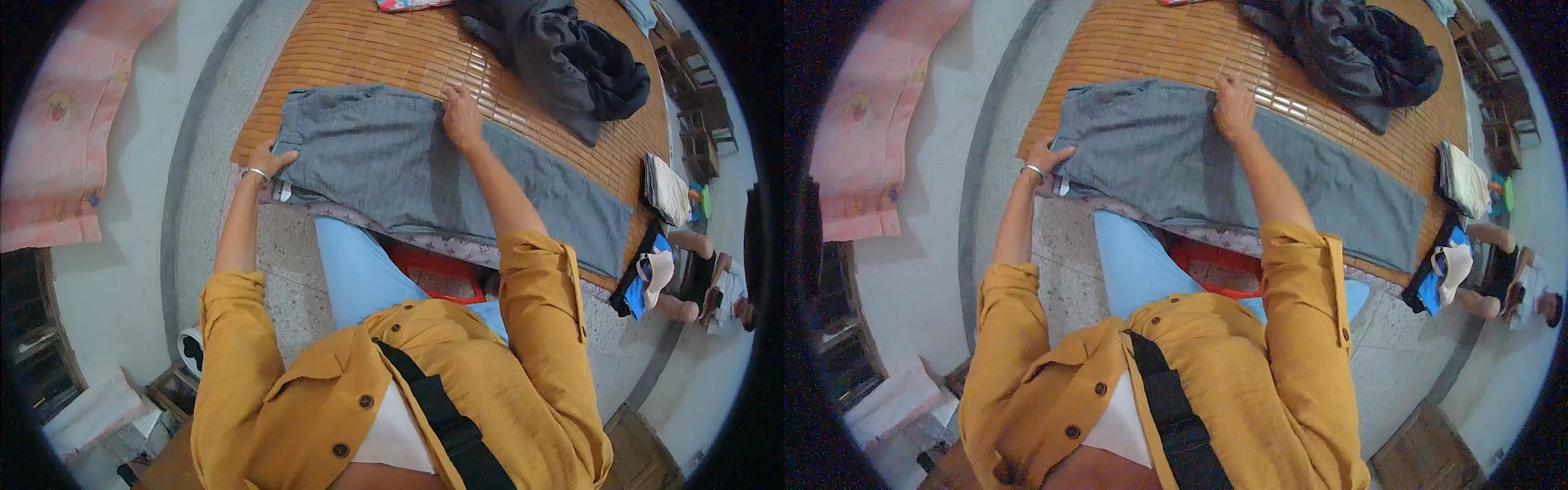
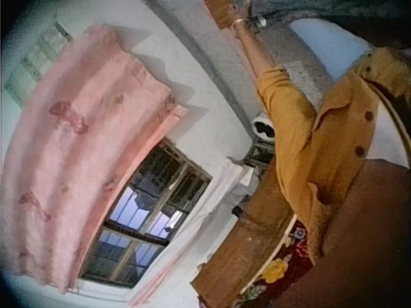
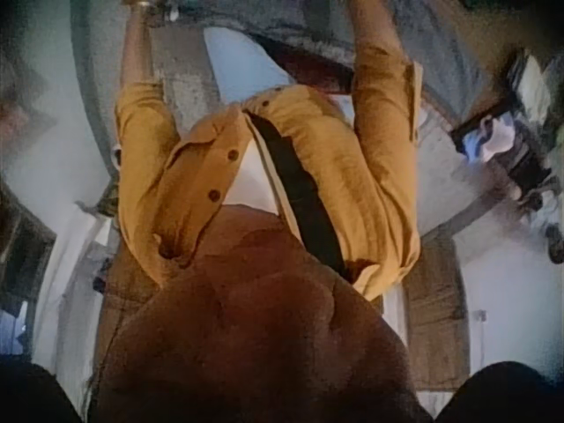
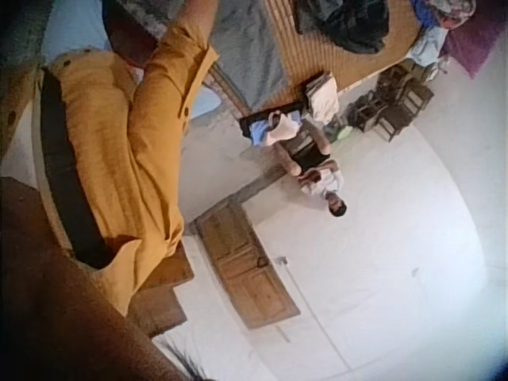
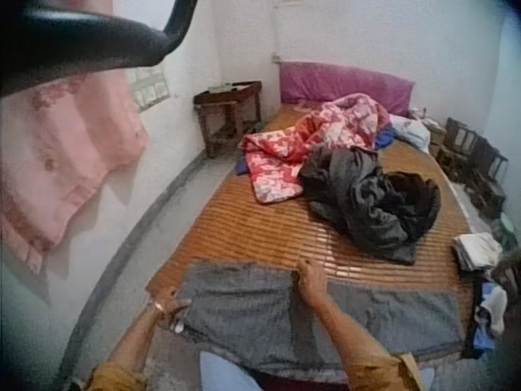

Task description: The person folds a pair of grey trousers on a bamboo mat, smoothing the fabric and aligning the legs before folding them into a compact rectangle. The person then places the folded trousers into a wooden chest.

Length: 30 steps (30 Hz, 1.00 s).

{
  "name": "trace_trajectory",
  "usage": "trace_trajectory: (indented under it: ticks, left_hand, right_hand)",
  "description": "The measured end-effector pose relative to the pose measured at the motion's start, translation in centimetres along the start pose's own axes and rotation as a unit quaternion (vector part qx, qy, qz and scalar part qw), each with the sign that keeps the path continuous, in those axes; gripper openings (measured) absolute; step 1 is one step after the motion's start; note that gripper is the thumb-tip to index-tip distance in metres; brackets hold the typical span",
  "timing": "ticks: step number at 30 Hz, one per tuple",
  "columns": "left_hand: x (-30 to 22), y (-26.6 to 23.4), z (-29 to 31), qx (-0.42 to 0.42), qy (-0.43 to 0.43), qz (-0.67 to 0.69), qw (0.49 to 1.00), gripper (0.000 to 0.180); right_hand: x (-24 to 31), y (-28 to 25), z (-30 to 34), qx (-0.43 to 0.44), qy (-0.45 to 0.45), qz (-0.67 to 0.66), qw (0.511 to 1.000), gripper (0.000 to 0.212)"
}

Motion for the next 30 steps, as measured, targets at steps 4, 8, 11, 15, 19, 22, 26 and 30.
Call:
trace_trajectory:
  ticks: [4,8,11,15,19,22,26,30]
  left_hand:
    - [3.3,0.9,-1.9,-0.003,0.011,-0.013,1.000,0.074]
    - [0.1,0.7,0.3,0.059,-0.040,0.007,0.997,0.075]
    - [0.7,0.5,1.1,0.075,-0.046,0.066,0.994,0.074]
    - [1.4,0.8,-0.1,0.037,-0.039,-0.054,0.997,0.071]
    - [0.9,2.2,0.7,0.079,-0.063,0.110,0.989,0.066]
    - [-3.5,0.8,4.5,0.047,-0.098,0.306,0.946,0.048]
    - [-5.0,-1.6,5.7,0.031,-0.098,0.432,0.896,0.058]
    - [-12.8,-4.7,7.4,0.053,-0.001,0.495,0.867,0.062]
  right_hand:
    - [3.7,-0.9,4.7,-0.019,-0.021,-0.016,0.999,0.048]
    - [5.1,1.9,9.8,0.038,-0.022,0.040,0.998,0.056]
    - [5.1,3.5,10.2,0.053,-0.018,0.042,0.998,0.059]
    - [4.6,3.8,11.1,0.050,-0.018,0.001,0.999,0.059]
    - [4.5,2.7,11.5,0.027,0.015,-0.026,0.999,0.058]
    - [3.8,1.8,11.7,0.015,0.064,-0.013,0.998,0.058]
    - [4.1,2.6,12.6,0.033,0.088,-0.078,0.993,0.058]
    - [3.9,3.0,13.2,0.064,0.122,-0.238,0.962,0.059]
Point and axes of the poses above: each hand's wrist, its own z-axis away from the middle knuckle, its own y-axis out of the palm, x = y × z, the point moved 10 cm from there along -z, towards the middle knuckle, and after that the axes turned 4 degrees about y, right-handed, at the moved point
